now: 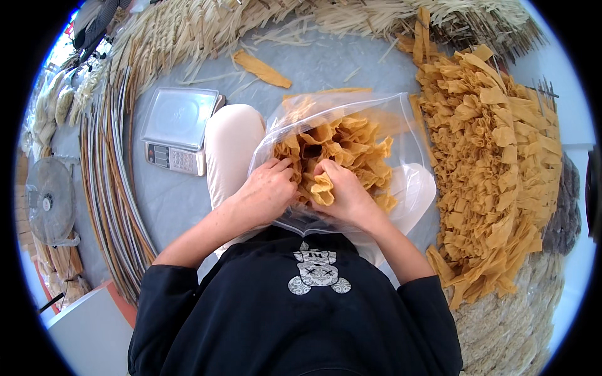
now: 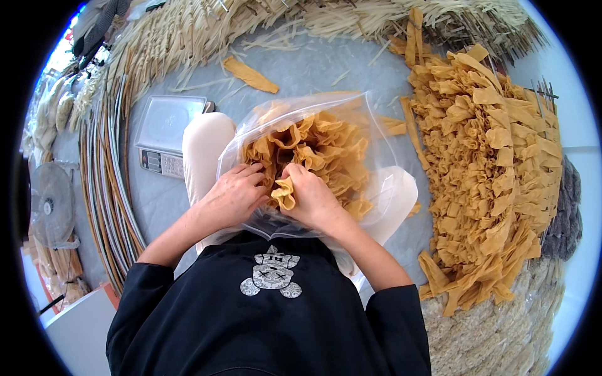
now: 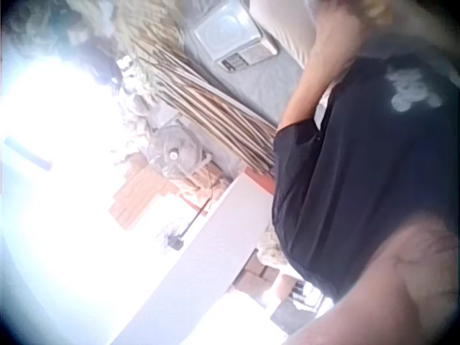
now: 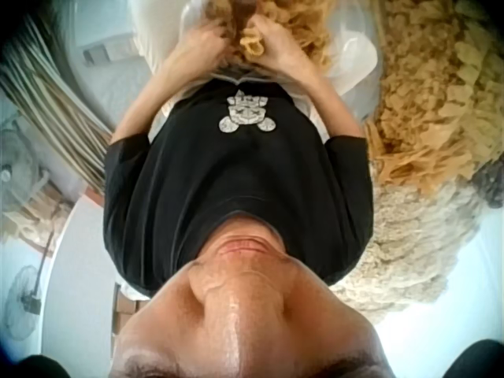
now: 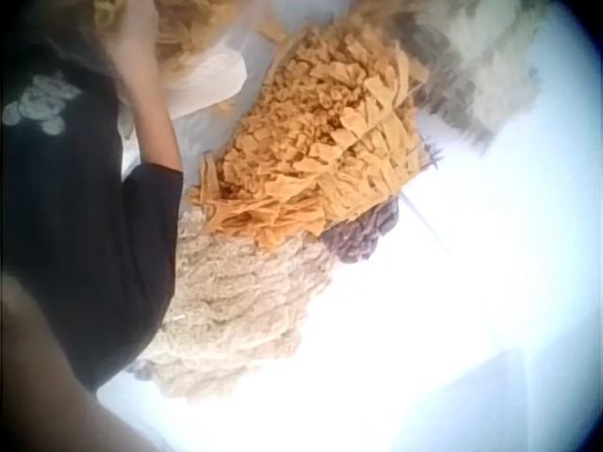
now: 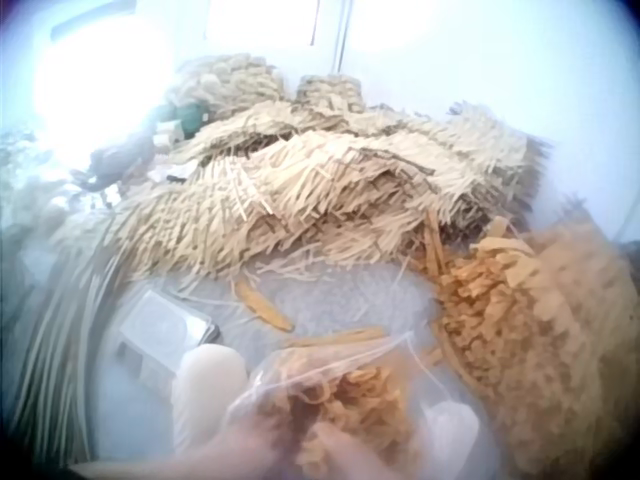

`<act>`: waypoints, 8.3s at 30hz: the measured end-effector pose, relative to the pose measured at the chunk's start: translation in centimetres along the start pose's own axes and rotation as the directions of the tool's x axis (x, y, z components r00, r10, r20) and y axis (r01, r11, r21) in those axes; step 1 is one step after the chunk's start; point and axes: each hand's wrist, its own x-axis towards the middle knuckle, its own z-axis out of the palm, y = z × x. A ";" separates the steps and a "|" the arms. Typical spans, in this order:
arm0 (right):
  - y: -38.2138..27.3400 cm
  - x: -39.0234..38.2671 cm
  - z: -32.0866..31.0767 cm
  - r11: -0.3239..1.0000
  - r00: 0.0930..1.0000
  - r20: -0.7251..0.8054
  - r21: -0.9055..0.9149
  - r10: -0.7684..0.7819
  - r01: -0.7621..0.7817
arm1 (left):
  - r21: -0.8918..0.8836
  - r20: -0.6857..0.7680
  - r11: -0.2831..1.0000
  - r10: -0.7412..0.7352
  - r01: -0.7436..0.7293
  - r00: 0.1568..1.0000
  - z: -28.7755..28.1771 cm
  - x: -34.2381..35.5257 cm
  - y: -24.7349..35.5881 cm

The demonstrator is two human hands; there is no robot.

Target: The person sorts through strips of dried tofu skin, selects several pieces, and places them into a clear plastic bag by hand while sitting on the floor.

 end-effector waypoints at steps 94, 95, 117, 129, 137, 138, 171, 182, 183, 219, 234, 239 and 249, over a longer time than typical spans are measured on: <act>-0.3 0.9 1.9 0.957 0.973 0.147 -0.256 0.177 -0.135 | 0.237 0.074 0.931 0.268 -0.278 0.961 1.7 3.0 -3.2; -0.4 0.7 1.5 0.958 0.974 0.145 -0.256 0.172 -0.131 | 0.218 0.060 0.939 0.259 -0.266 0.964 0.8 2.6 -2.8; 0.2 3.6 2.1 0.837 0.967 -0.142 -0.537 -0.210 0.103 | -0.314 -0.600 0.936 -0.327 0.161 0.731 -6.2 1.0 -1.7; 2.2 3.7 3.1 0.861 0.996 -0.094 -0.506 0.004 -0.051 | -0.440 -0.474 0.887 -0.364 0.142 0.802 -6.9 1.7 0.7; -3.1 -3.2 -3.4 0.881 0.959 -0.277 -0.465 -0.058 -0.081 | -0.450 -0.492 0.852 -0.486 0.267 0.722 -7.5 -0.1 -1.5; -3.1 -4.4 -3.6 0.849 0.955 -0.294 -0.498 0.026 -0.177 | -0.460 -0.456 0.836 -0.512 0.300 0.728 -7.6 -0.1 -1.5; 1.5 -12.2 -3.1 0.778 0.617 -0.667 -0.088 0.418 -0.622 | -0.283 -0.500 0.889 -0.457 0.359 0.736 -8.6 0.5 -2.4; -1.7 -5.2 -6.3 0.779 0.668 -0.596 0.626 0.445 0.040 | -0.939 -0.090 0.338 -0.430 0.068 0.898 -8.7 1.1 -2.5; -2.2 -4.7 -7.0 0.740 0.711 -0.572 0.663 0.408 0.109 | -0.940 -0.093 0.338 -0.369 0.041 0.925 -9.0 0.8 -1.7; -3.5 -4.4 -7.2 0.904 0.969 0.168 -0.359 -0.182 0.232 | -1.000 -0.022 0.029 -0.644 -0.005 0.764 -3.9 4.3 -3.7; -0.1 -5.2 -3.1 0.923 0.988 0.047 -0.352 -0.148 0.155 | -0.998 -0.023 -0.021 -0.706 -0.053 0.708 -4.2 5.0 -3.8; -1.5 -4.8 -6.7 0.980 0.979 0.081 -0.058 -0.187 0.192 | -0.995 -0.033 -0.043 -0.698 -0.088 0.715 -3.8 5.3 -4.5; -4.5 -2.6 -6.9 0.891 0.863 0.244 0.020 -0.444 0.453 | -0.981 -0.160 0.035 -0.710 -0.192 0.686 -4.4 6.9 -6.1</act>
